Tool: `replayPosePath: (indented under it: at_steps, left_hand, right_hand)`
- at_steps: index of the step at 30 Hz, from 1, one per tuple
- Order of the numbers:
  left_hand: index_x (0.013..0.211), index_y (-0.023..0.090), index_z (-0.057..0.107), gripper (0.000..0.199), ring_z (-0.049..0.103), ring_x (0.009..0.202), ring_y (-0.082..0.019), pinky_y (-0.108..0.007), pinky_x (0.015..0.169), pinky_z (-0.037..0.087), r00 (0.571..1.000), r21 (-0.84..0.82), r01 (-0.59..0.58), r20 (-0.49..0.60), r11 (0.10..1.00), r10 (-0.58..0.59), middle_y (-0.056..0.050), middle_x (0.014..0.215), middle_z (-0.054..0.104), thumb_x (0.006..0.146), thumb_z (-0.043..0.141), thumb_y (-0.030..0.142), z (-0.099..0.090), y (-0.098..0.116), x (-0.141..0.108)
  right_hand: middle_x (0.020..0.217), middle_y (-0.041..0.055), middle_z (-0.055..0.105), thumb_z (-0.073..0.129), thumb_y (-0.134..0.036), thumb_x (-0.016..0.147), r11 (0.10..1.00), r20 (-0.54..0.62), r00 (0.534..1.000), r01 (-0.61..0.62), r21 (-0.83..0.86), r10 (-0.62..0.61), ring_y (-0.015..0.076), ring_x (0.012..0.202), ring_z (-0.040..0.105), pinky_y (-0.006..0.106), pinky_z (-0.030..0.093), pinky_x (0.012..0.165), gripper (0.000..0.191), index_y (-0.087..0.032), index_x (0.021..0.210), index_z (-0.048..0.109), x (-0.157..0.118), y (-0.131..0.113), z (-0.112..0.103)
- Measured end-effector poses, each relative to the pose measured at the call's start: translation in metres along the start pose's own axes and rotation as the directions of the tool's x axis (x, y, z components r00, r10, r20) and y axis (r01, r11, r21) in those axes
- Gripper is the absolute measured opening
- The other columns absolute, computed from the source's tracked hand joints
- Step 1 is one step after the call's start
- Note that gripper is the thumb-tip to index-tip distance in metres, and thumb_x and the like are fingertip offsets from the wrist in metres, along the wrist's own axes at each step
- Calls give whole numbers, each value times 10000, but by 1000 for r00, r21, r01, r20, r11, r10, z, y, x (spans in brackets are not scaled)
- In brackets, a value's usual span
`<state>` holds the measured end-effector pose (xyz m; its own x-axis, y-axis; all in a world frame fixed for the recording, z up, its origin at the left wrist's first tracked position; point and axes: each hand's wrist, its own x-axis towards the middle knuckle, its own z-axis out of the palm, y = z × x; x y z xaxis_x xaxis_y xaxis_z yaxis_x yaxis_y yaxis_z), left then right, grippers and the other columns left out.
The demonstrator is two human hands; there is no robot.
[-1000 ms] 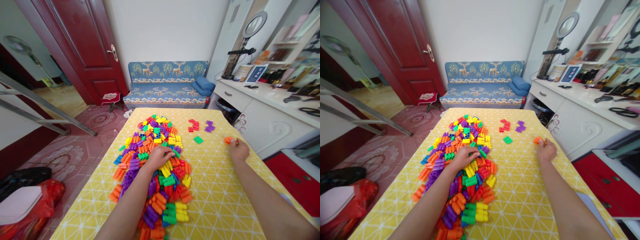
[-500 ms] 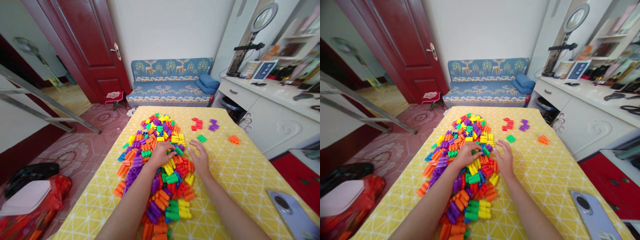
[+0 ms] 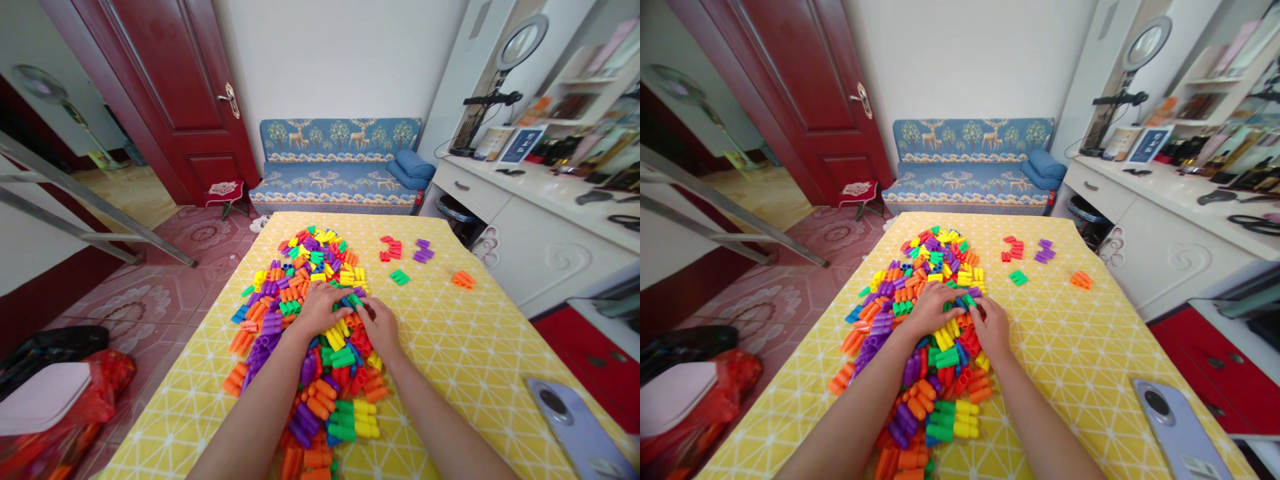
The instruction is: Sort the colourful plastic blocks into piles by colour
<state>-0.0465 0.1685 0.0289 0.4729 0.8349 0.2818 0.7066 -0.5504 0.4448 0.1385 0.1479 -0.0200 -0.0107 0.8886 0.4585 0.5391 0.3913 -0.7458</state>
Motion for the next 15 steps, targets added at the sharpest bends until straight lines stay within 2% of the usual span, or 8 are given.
replayPosePath:
  at_steps: [3, 7, 10, 13, 15]
  left_hand:
    - [1316, 322, 545, 508, 585, 1101, -248, -501, 1107, 228, 1000, -44, 15, -18, 999, -16, -38, 1092, 711, 832, 657, 424, 0, 1, 0]
    - [1243, 314, 603, 458, 614, 1052, -234, -513, 1132, 196, 1000, -96, -8, -29, 995, 6, -30, 1056, 717, 800, 707, 364, 1, 2, 1]
    - [1186, 278, 639, 385, 651, 953, -218, -491, 1119, 254, 999, -149, -4, -39, 989, -2, -34, 993, 734, 806, 700, 301, 3, 1, 1]
    - [1228, 245, 607, 420, 661, 907, -207, -438, 1067, 353, 996, -218, 21, -81, 976, -39, -35, 931, 733, 820, 677, 314, 4, -1, 1]
    - [1270, 227, 577, 467, 660, 898, -207, -382, 972, 440, 992, -255, 43, -106, 966, -72, -30, 867, 720, 829, 661, 356, 4, -2, 1]
  right_hand:
    - [992, 63, 684, 509, -349, 913, 992, -27, 999, 35, 122, -31, 211, 951, 633, 374, 514, 855, 213, -223, 1012, 649, -2, -3, 0]
    - [1065, 69, 687, 529, -345, 912, 968, -31, 999, -22, 250, 31, 202, 981, 648, 370, 530, 869, 254, -217, 1115, 613, -6, -2, 3]
    - [1089, 75, 677, 549, -336, 903, 963, -23, 999, -32, 267, 40, 194, 951, 657, 366, 549, 843, 332, -221, 1214, 561, -7, -2, 3]
    - [1158, 79, 634, 589, -312, 881, 983, -47, 996, 83, 162, -76, 208, 1031, 623, 398, 526, 909, 374, -250, 1248, 557, -5, -6, 1]
    - [1191, 75, 605, 612, -296, 867, 981, -52, 985, 170, 91, -166, 220, 1106, 586, 417, 498, 964, 402, -276, 1265, 562, -4, -9, -1]
